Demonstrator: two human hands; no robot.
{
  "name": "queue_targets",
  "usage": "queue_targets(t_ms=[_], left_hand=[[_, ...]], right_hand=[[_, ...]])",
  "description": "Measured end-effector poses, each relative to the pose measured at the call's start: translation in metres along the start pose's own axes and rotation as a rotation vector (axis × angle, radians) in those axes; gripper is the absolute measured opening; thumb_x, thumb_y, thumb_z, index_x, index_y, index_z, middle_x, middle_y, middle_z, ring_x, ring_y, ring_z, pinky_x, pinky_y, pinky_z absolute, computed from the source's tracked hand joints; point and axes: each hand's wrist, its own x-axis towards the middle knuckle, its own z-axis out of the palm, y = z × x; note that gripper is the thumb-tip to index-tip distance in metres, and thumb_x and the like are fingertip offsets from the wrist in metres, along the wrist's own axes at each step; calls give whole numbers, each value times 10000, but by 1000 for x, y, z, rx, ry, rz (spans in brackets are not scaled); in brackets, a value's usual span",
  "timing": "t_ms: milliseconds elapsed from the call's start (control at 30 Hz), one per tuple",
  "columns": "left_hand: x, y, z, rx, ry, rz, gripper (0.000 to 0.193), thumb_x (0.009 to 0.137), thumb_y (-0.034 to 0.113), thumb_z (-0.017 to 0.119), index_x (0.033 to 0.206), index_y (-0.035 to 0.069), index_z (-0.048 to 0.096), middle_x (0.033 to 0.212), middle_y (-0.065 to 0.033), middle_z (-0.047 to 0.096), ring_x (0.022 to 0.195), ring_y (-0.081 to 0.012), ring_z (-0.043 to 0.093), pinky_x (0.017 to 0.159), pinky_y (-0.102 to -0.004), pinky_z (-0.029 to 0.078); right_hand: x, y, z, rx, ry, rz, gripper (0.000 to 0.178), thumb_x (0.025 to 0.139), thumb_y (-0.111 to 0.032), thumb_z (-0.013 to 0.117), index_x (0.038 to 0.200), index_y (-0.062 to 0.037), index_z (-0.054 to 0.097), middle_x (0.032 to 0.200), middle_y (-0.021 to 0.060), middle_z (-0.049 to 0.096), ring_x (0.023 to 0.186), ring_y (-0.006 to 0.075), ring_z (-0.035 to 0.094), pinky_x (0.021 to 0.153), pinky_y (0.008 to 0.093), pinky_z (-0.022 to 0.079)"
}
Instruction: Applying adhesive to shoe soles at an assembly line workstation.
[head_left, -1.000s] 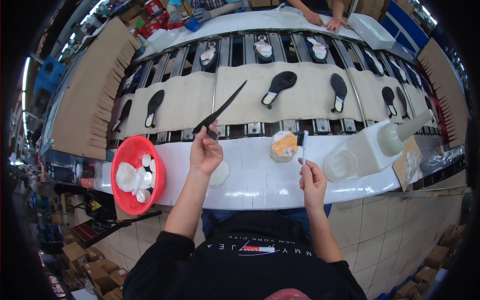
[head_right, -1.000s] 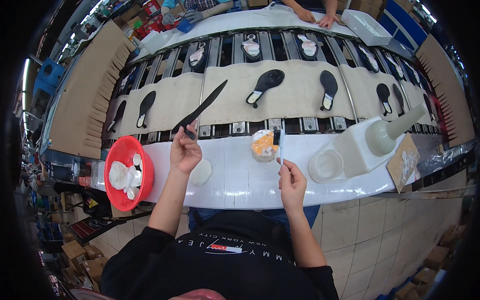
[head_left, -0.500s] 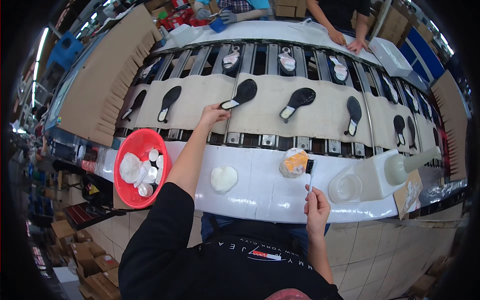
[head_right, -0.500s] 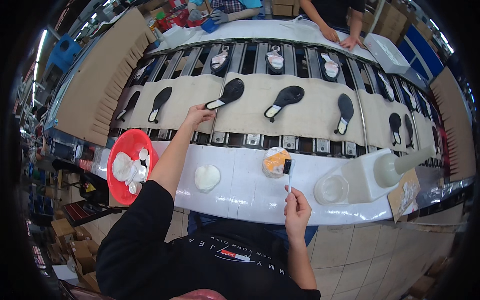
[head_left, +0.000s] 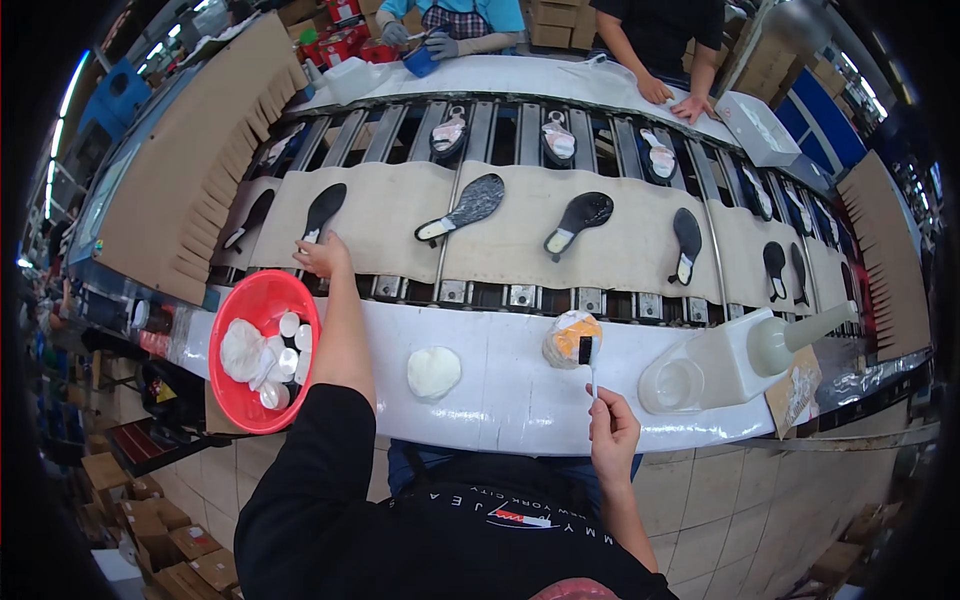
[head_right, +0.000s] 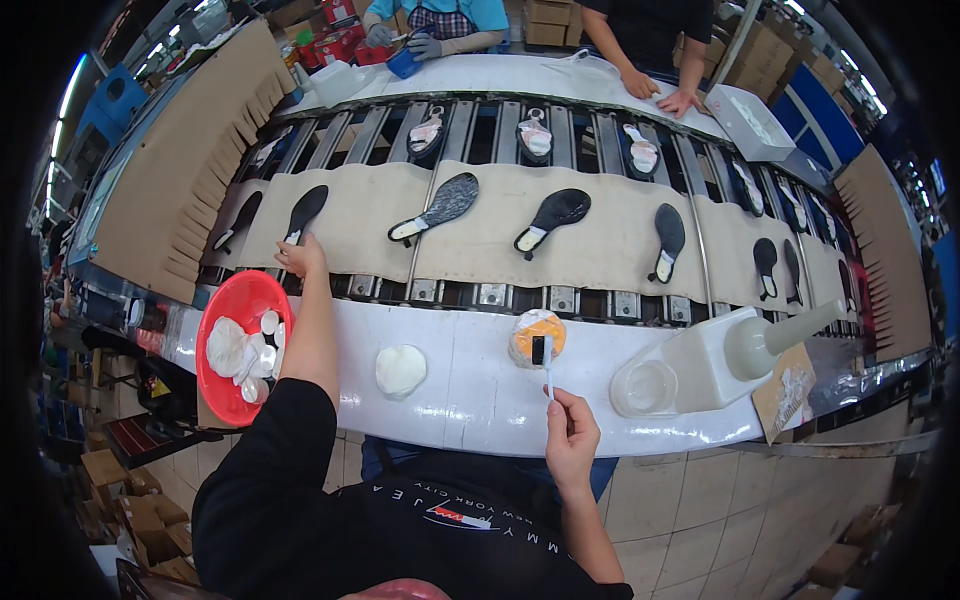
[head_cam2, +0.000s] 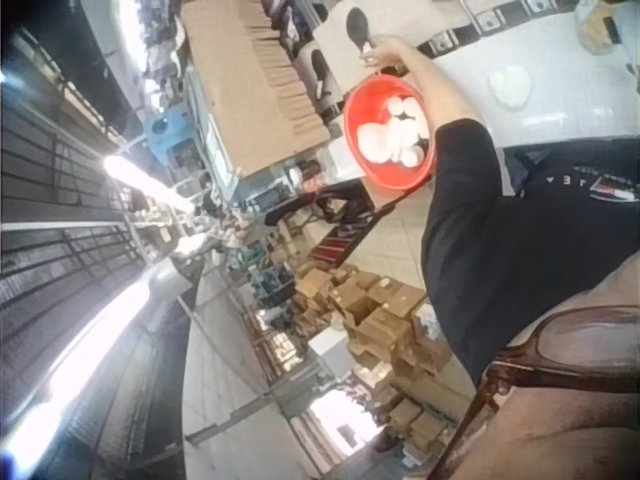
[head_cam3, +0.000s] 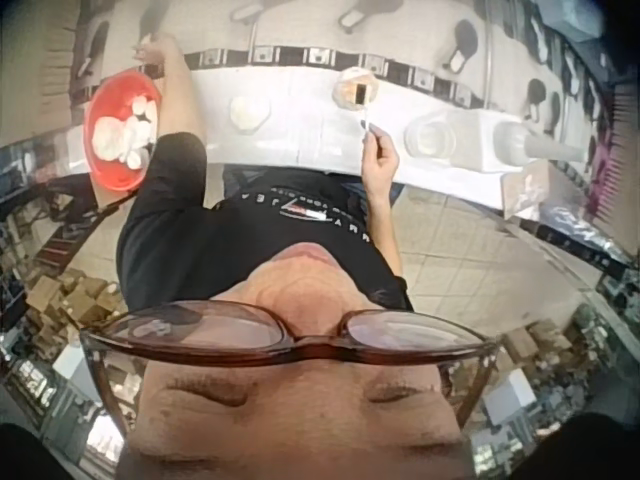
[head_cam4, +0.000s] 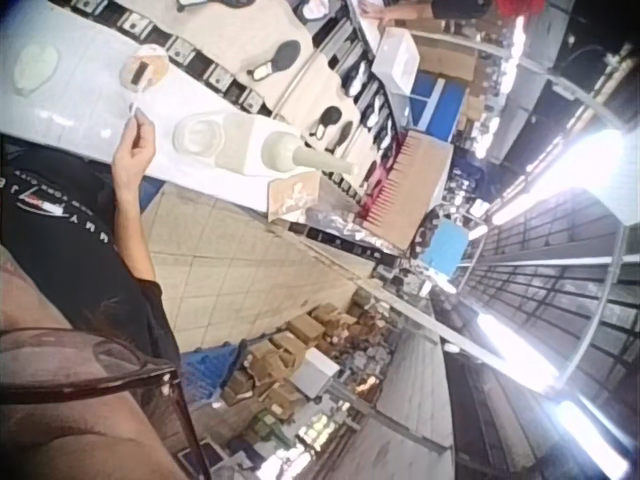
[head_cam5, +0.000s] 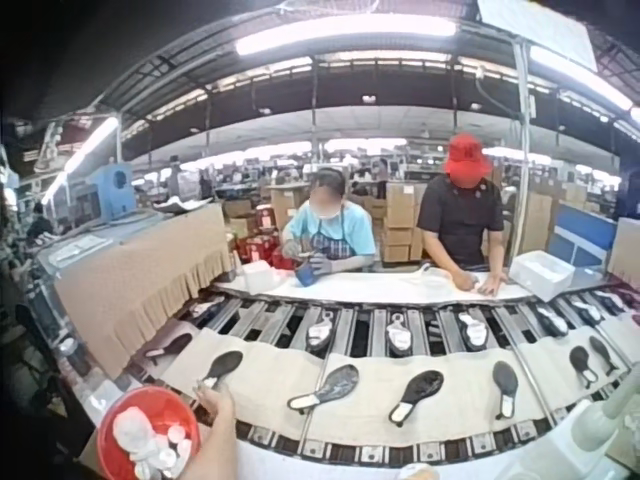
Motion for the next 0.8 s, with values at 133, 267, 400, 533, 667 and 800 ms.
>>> queue_targets(t_ms=[133,267,400,533,667,800], left_hand=[[-57,37,-26,-80,-191,204,835,668,342,737,1313,-8,338,1314,-271,350,1238,-396,309,1032,-454,249],[-108,37,-72,-299,-718,644,567,688,323,724,1164,60,563,1256,-230,461,1171,-339,437,964,-379,357],[-148,24,-164,-169,-1045,648,512,685,331,726,1079,24,612,1093,-166,552,920,-252,556,755,-317,453],[-151,-7,-209,141,-1071,566,473,680,321,733,1023,10,632,905,-106,596,677,-171,550,619,-279,457],[-159,-28,-212,72,-1061,498,375,648,268,763,894,9,647,823,-74,604,612,-121,529,575,-262,444],[-171,-30,-207,-56,-1178,329,318,668,180,756,899,7,623,789,-45,614,602,-78,532,559,-220,438]], right_hand=[[0,6,-5,-48,53,-50,115,868,-45,540,961,20,563,735,-53,484,630,0,395,542,150,310],[5,-4,7,50,-113,50,132,865,-53,546,974,20,559,743,-47,493,652,12,417,565,155,329],[21,1,35,22,-293,74,169,855,-55,555,1006,22,568,793,-25,544,681,32,461,609,170,373],[30,9,76,-73,-417,29,138,822,-82,601,921,10,635,753,-13,587,647,39,471,594,188,387],[32,16,101,-140,-518,15,126,804,-99,619,871,1,655,706,4,586,611,49,474,552,203,385],[34,14,111,-259,-528,-97,117,771,-108,642,845,-20,662,714,46,599,564,94,501,509,232,389]])
